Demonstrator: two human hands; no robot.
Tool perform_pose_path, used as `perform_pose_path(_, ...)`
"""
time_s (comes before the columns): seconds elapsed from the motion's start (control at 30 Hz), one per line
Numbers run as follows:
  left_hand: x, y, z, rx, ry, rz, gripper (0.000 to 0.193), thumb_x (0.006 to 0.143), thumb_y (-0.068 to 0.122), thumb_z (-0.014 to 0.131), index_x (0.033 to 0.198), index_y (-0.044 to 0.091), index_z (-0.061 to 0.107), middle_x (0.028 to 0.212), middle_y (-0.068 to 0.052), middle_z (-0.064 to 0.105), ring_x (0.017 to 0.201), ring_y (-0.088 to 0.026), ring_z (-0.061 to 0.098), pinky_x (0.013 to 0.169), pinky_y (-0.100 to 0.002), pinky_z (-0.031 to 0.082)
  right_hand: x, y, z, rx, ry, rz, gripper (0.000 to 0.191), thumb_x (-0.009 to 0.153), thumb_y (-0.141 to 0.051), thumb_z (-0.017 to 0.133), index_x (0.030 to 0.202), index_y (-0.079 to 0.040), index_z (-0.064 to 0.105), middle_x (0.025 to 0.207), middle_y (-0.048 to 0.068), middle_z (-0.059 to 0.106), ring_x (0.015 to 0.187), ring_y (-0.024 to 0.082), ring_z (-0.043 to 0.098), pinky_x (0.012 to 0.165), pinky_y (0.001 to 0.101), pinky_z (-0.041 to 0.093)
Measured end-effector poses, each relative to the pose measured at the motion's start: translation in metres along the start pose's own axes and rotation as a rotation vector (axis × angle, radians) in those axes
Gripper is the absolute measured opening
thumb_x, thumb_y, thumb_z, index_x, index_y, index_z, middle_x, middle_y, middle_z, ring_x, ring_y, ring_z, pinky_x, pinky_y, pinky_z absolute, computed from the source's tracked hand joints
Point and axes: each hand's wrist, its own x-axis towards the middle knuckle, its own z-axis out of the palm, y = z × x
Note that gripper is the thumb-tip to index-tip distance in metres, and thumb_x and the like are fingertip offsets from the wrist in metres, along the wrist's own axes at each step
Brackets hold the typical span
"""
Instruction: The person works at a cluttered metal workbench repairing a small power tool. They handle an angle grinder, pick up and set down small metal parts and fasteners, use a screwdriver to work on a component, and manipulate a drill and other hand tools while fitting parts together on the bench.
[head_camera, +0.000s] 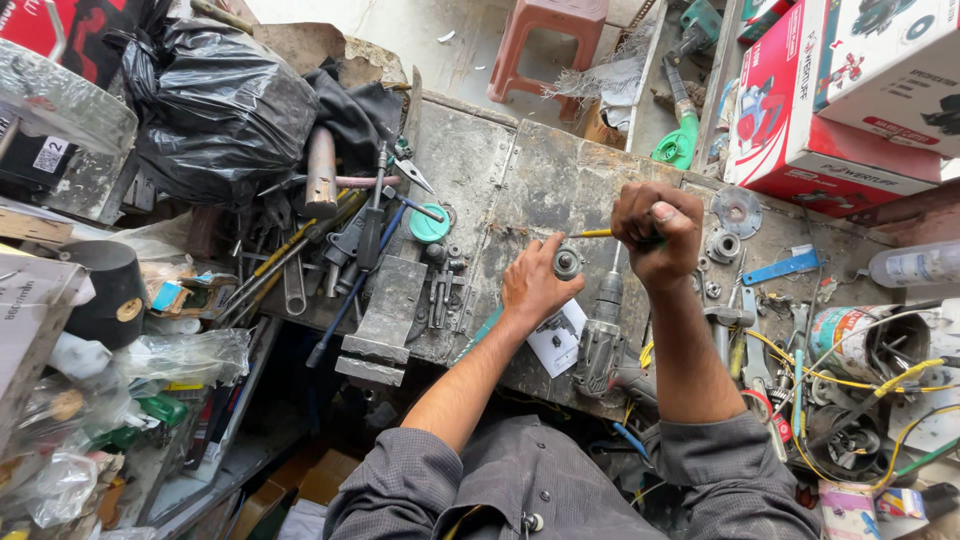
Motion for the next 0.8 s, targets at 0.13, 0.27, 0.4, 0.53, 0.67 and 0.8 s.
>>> perform_pose_path(0.13,0.0,0.0,0.0,0.005,-0.012,-0.011,0.074,0.071,0.045,0.078,0.138,0.018,0.059,0.108,-0.012,0.065,0.105,-0.034,0.067,0.087,-0.049,0.054,0.003,0.003,0.001,0.017,-0.05,0.029,0.041,0.095,-0.029,0.051,0.065,-0.006,0.035,0.063,0.003,0.036,0.052,0.012,0.03,0.048,0.0292,0.027)
perform_pose_path(0.27,0.001,0.0,-0.001,-0.002,-0.01,0.001,0.075,0.072,0.045,0.078,0.139,0.017,0.059,0.108,-0.012,0.065,0.105,-0.034,0.067,0.088,-0.049,0.054,0.006,0.004,0.0,0.034,-0.117,0.097,0.042,0.094,-0.028,0.051,0.063,-0.005,0.035,0.06,0.002,0.035,0.05,0.011,0.03,0.047,0.0283,0.026)
perform_pose_path(0.4,0.002,0.002,-0.001,0.006,-0.051,-0.027,0.075,0.072,0.044,0.077,0.139,0.016,0.058,0.108,-0.012,0.065,0.106,-0.032,0.067,0.088,-0.048,0.054,0.008,0.006,0.0,0.004,-0.159,0.12,0.043,0.093,-0.029,0.053,0.062,-0.004,0.036,0.058,0.002,0.035,0.049,0.012,0.032,0.047,0.0282,0.026)
perform_pose_path(0.53,0.002,0.002,-0.002,0.013,-0.043,-0.02,0.075,0.073,0.045,0.078,0.138,0.016,0.059,0.11,-0.012,0.065,0.107,-0.033,0.066,0.089,-0.048,0.054,0.011,0.008,0.001,-0.001,-0.208,0.124,0.046,0.093,-0.031,0.055,0.06,-0.004,0.038,0.056,0.002,0.037,0.048,0.012,0.034,0.046,0.0284,0.027)
perform_pose_path(0.67,0.002,0.003,-0.003,0.013,-0.053,-0.025,0.076,0.072,0.044,0.079,0.139,0.015,0.058,0.111,-0.013,0.064,0.107,-0.033,0.066,0.089,-0.048,0.054,0.013,0.008,0.001,-0.022,-0.263,0.145,0.047,0.094,-0.032,0.055,0.06,-0.004,0.038,0.056,0.002,0.037,0.048,0.012,0.034,0.046,0.0279,0.027)
perform_pose_path(0.8,0.0,0.003,-0.004,-0.003,-0.036,-0.014,0.073,0.072,0.044,0.078,0.137,0.016,0.059,0.11,-0.012,0.066,0.107,-0.033,0.067,0.089,-0.048,0.054,0.017,0.007,0.003,-0.056,-0.324,0.19,0.048,0.095,-0.032,0.054,0.059,-0.004,0.039,0.056,0.002,0.038,0.049,0.012,0.035,0.047,0.0278,0.027)
